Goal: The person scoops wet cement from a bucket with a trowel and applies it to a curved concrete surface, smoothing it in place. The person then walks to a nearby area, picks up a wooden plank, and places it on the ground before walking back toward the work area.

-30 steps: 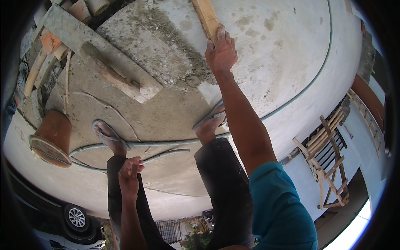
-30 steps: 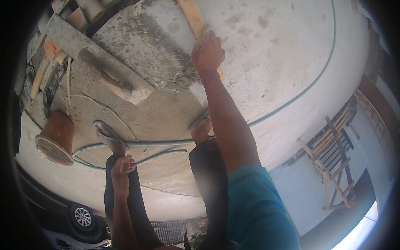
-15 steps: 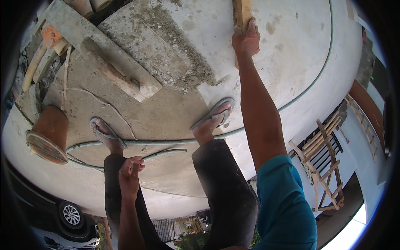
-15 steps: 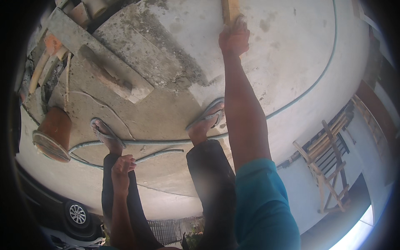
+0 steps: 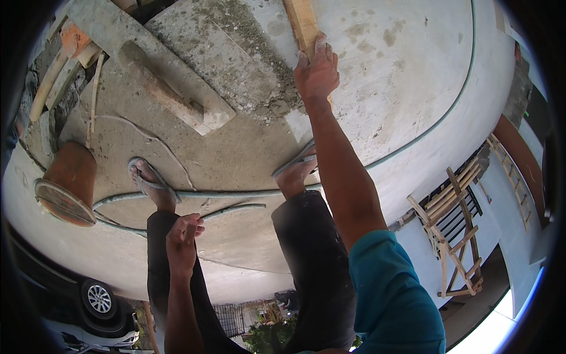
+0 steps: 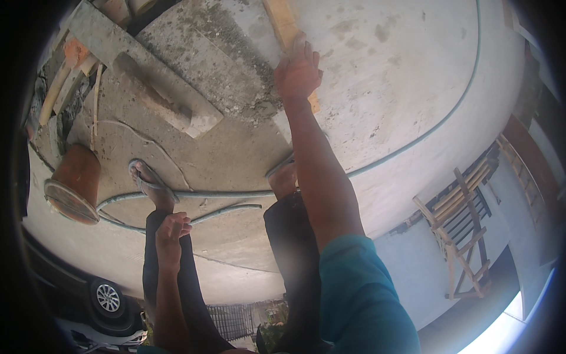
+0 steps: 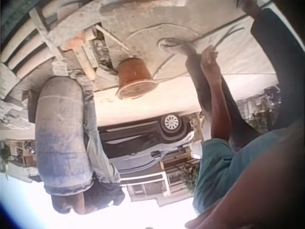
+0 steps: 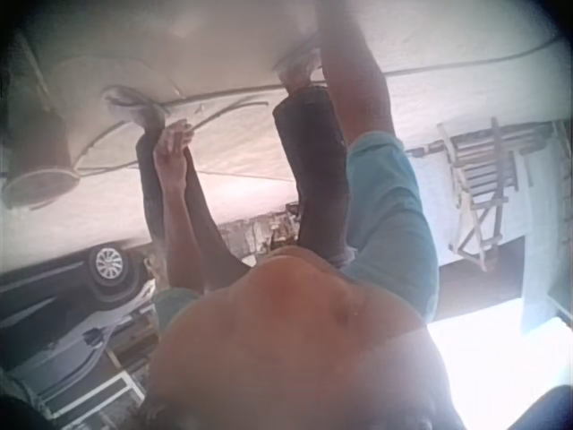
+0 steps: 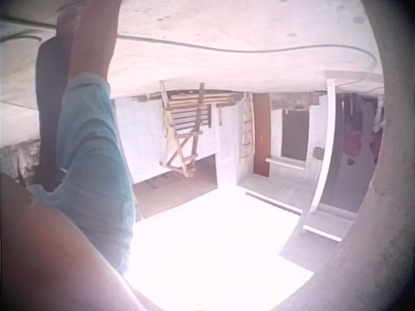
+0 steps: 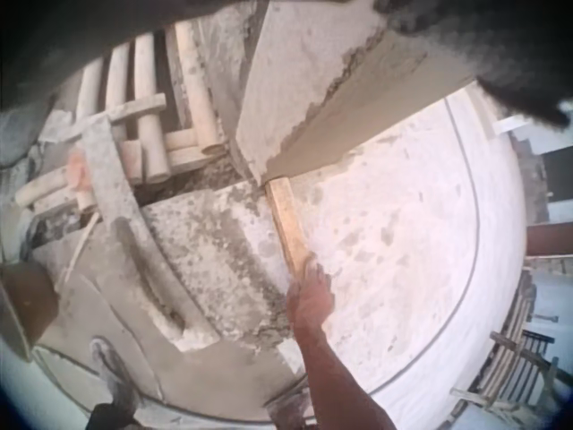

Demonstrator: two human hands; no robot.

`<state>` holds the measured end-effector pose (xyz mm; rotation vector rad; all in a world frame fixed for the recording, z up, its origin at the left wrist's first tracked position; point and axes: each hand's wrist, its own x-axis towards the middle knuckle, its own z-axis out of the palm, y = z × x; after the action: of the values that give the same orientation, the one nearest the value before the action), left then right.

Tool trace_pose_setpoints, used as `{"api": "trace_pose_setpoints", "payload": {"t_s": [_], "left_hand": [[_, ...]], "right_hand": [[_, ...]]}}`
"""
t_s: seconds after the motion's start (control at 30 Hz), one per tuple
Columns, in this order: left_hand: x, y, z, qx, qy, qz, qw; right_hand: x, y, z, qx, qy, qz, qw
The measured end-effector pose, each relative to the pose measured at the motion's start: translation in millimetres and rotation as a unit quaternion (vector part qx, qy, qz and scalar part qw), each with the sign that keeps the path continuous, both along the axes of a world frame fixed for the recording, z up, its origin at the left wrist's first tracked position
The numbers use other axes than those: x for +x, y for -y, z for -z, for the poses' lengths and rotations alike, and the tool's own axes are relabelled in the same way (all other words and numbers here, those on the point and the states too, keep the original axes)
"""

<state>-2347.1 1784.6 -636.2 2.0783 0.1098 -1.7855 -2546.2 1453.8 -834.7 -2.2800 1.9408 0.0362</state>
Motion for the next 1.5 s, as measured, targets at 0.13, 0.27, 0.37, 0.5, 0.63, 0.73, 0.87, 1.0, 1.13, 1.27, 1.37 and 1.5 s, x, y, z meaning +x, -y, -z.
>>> {"api": "trace_pose_setpoints", "payload": {"t_s": [0.13, 0.27, 0.37, 0.5, 0.63, 0.73, 0.87, 1.0, 1.13, 1.27, 1.37, 1.5], "left_hand": [[-1, 1, 1, -0.006, 0.006, 0.005, 1.000], [-6, -4, 1, 0.005, 0.000, -0.020, 1.000], [-7, 0, -3, -0.004, -0.008, -0.022, 1.000], [-6, 5, -3, 0.001, -0.008, -0.030, 0.999], [-6, 4, -3, 0.001, -0.009, -0.021, 1.000], [-7, -7, -2, 0.010, -0.008, -0.024, 1.000], [-6, -11, -2, 0.009, -0.010, -0.052, 0.999], [-4, -7, -7, -0.011, -0.029, -0.058, 0.998], [-3, -10, -10, -0.024, -0.018, -0.057, 0.998], [-6, -5, 18, -0.031, 0.034, -0.025, 0.999], [10, 41, 66, -0.103, 0.205, 0.067, 0.971], [31, 156, 130, -0.083, 0.359, 0.035, 0.929]], "right_hand": [[18, -21, -12, 0.033, 0.014, -0.023, 0.999], [-7, -3, -5, -0.043, 0.056, 0.008, 0.997], [-29, 37, -15, -0.031, 0.017, 0.067, 0.997], [-23, 35, -12, -0.007, -0.016, 0.087, 0.996], [8, -20, -2, 0.019, -0.017, 0.031, 0.999], [24, -50, -12, 0.063, 0.007, -0.010, 0.998], [31, -29, -4, -0.026, 0.004, -0.031, 0.999], [45, -1, 0, -0.051, -0.057, -0.046, 0.996], [56, -33, 2, -0.004, -0.029, -0.069, 0.997], [40, -53, -11, 0.032, -0.012, -0.037, 0.999], [33, -75, -31, 0.039, 0.073, 0.082, 0.993], [-22, -105, -26, -0.039, 0.015, 0.331, 0.943]]}}
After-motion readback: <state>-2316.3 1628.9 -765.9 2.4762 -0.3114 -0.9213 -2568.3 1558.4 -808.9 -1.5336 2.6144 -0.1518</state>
